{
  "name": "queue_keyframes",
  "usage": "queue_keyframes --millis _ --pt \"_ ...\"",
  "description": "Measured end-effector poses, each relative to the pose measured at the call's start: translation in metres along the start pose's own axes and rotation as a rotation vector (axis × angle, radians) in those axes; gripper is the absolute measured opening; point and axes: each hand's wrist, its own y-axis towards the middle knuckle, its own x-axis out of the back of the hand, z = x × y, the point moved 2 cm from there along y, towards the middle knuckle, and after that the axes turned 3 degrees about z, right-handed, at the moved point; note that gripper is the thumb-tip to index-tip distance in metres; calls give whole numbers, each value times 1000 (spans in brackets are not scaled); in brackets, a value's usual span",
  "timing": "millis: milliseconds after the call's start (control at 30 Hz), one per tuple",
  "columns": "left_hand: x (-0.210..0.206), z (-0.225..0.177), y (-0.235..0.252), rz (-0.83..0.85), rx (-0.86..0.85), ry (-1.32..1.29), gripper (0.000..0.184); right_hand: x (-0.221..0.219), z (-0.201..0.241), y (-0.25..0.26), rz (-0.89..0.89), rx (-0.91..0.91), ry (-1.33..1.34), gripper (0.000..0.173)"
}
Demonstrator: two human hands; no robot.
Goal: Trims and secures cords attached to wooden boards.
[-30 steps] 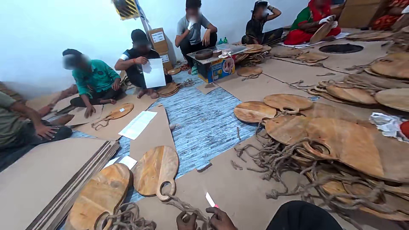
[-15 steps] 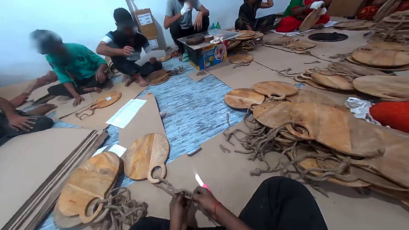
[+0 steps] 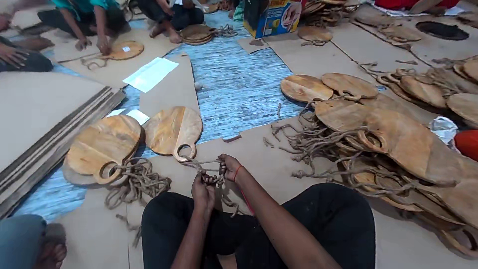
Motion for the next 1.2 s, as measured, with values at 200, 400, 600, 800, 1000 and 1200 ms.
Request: queue_keyframes --millis 200,400,600,800,1000,1200 --pt "-6 -14 -5 -67 33 -175 38 -9 -9 30 -27 291 -954 42" --pt "-16 -19 -10 -58 81 -182 38 -26 16 28 -299 406 -1026 47" --pt "-21 -17 -22 -79 91 -187 40 -27 29 43 -445 536 -1211 37" --pt "-27 -25 -30 -94 9 -176 40 -41 35 55 -500 612 -1244 34" --pt "-21 -30 -28 -47 -49 -121 41 -49 34 59 -473 594 -1261 35" --pt "-4 -41 5 -116 -18 -283 31 -8 23 32 -79 252 -287 48"
